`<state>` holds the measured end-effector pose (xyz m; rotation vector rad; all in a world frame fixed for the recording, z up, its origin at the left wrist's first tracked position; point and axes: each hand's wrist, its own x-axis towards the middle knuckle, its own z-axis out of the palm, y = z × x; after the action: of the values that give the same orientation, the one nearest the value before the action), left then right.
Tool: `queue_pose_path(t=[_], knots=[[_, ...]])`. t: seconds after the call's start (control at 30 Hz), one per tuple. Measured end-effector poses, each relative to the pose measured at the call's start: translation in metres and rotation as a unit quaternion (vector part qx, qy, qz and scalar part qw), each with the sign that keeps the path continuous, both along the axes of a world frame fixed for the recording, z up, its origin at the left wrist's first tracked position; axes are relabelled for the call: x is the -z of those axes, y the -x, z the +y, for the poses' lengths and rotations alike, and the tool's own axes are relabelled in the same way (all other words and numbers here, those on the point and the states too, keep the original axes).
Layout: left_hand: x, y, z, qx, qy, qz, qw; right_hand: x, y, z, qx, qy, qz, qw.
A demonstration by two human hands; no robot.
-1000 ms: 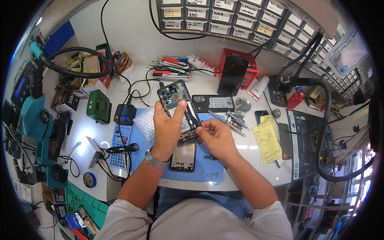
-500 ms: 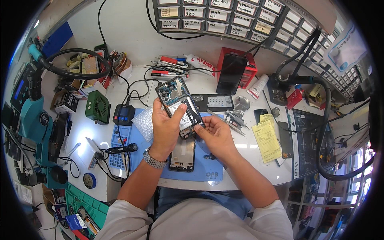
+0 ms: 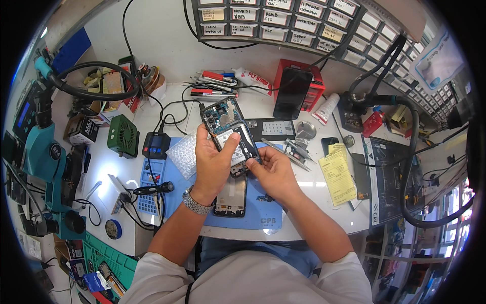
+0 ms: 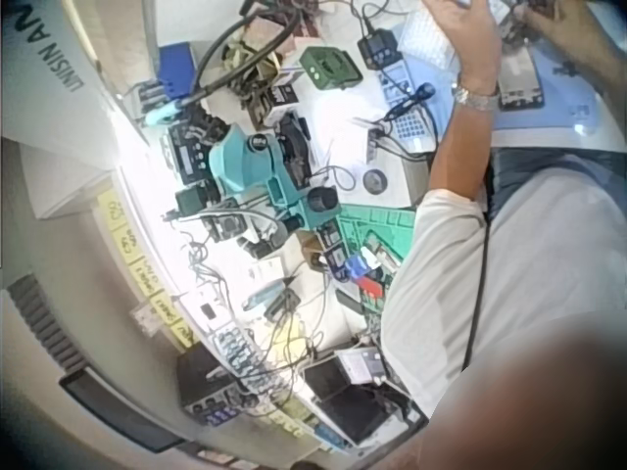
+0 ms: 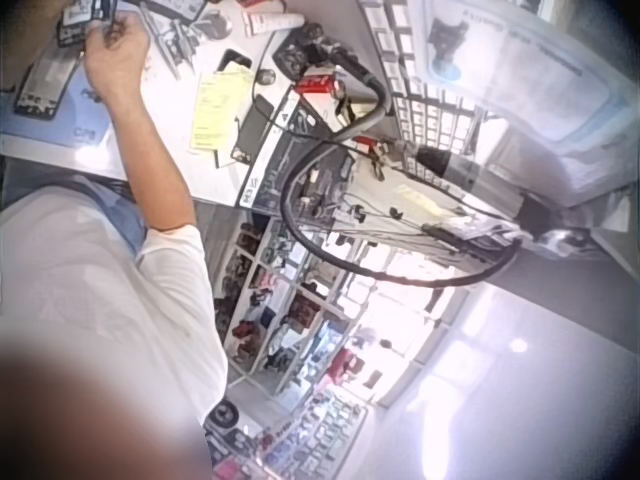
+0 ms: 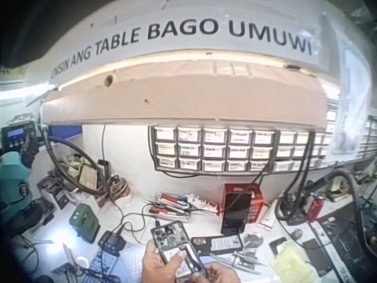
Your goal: The person disassembles a smartphone, removes the battery, and uses a screwdriver to adjust internal components. They then reassemble the phone and place it in a box.
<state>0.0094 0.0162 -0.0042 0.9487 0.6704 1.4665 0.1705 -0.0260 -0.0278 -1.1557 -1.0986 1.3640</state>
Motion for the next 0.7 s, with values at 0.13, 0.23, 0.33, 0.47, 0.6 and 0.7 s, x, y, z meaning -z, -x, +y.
queue_pose_path(t=[0.13, 0.23, 0.33, 0.47, 0.6, 0.7], knots=[[0.0008, -0.0006, 0.0001, -0.001, 0.001, -0.002, 1.000, 0.0009, -0.0012, 0.0004, 0.002, 0.010, 0.026, 1.000], [0.0009, -0.0005, -0.0002, 0.007, 0.008, -0.006, 1.000, 0.0013, -0.0029, 0.0010, -0.005, 0.015, 0.021, 1.000], [-0.0010, 0.0020, 0.0004, 0.016, 0.009, 0.029, 0.999, -0.0004, -0.0042, 0.0021, 0.000, 0.033, 0.028, 0.999], [-0.0038, 0.0041, 0.0019, 0.027, 0.005, -0.072, 0.997, -0.0033, -0.0037, 0.0027, 0.001, 0.026, 0.036, 0.999], [-0.0026, 0.0069, 0.0027, 0.033, 0.020, -0.065, 0.997, -0.0018, -0.0019, 0.0011, -0.007, 0.016, 0.040, 0.999], [0.0017, 0.0063, 0.0020, 0.035, 0.008, -0.052, 0.998, 0.0018, -0.0007, 0.0001, -0.007, 0.003, 0.040, 0.999]])
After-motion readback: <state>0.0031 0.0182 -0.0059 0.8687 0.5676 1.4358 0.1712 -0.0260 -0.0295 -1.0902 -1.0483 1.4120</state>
